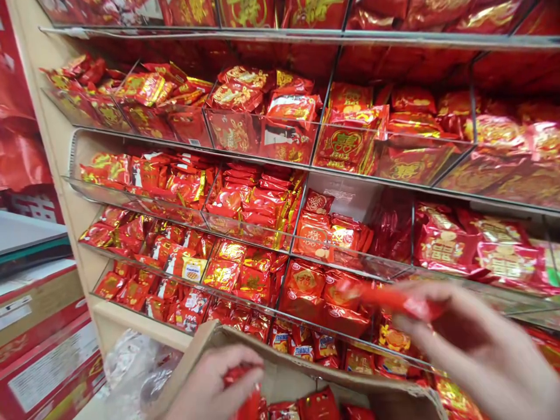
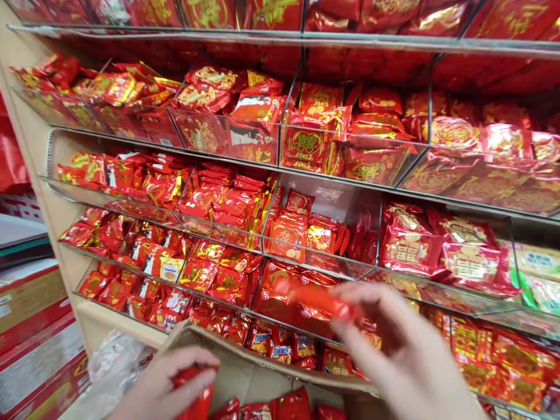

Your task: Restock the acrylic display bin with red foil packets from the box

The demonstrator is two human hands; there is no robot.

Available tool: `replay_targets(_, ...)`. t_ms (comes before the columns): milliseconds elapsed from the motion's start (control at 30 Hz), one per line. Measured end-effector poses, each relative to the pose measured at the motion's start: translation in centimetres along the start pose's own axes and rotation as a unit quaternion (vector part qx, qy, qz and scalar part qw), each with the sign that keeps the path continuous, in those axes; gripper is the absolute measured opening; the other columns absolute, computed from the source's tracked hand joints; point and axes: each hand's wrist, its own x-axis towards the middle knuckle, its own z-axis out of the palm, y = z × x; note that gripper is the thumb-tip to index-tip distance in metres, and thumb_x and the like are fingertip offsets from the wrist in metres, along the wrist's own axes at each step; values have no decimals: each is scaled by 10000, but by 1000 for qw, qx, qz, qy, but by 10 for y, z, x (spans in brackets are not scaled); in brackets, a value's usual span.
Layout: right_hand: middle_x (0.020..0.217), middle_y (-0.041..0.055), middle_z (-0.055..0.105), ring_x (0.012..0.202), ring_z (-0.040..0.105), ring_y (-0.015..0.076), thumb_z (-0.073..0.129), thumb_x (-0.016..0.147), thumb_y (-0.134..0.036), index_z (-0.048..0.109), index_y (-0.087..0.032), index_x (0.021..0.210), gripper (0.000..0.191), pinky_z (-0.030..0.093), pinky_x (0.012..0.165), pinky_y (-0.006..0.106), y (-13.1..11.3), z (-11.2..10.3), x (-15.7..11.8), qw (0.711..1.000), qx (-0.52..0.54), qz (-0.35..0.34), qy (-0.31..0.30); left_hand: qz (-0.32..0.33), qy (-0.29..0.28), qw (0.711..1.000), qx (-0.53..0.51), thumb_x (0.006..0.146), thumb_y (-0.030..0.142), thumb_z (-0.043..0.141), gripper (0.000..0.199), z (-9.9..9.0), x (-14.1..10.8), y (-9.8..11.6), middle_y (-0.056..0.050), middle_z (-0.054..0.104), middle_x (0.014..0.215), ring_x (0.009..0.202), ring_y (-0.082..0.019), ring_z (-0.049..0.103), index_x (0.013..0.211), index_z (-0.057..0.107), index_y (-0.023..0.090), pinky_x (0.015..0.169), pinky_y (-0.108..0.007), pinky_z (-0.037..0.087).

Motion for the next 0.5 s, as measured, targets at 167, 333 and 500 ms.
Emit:
replay_targets(167, 778, 35, 671, 664, 603, 185, 650, 687, -361, 601, -224, 815, 194, 472, 589, 299, 10, 8, 108, 990, -80, 48, 103, 6, 142, 990, 9, 788, 341, 532, 163, -36, 19, -27, 28, 706, 782, 741, -157, 646, 823, 651, 235, 698, -217, 500)
replay_targets(333, 809, 55, 676, 722, 615, 182, 679, 666, -314, 640, -165, 807, 209, 466, 642, 280, 39, 50, 201, 972, -160, 160, 69, -16, 162, 987, -7, 816, 364, 500, 201, -30, 24, -46, 12, 702, 770, 770, -176, 643, 786, 636, 218, 706, -235, 508)
replay_targets(500, 710, 109, 657, 655, 617, 233, 723, 589, -271, 615, -137, 619, 175, 464, 554, 319, 73, 75, 245, 955, -211, 203, 38, 5, 168, 986, 3, 808, 342, 510, 175, -24, 21, -45, 28, 698, 711, 683, -156, 650, 759, 636, 231, 645, -203, 512)
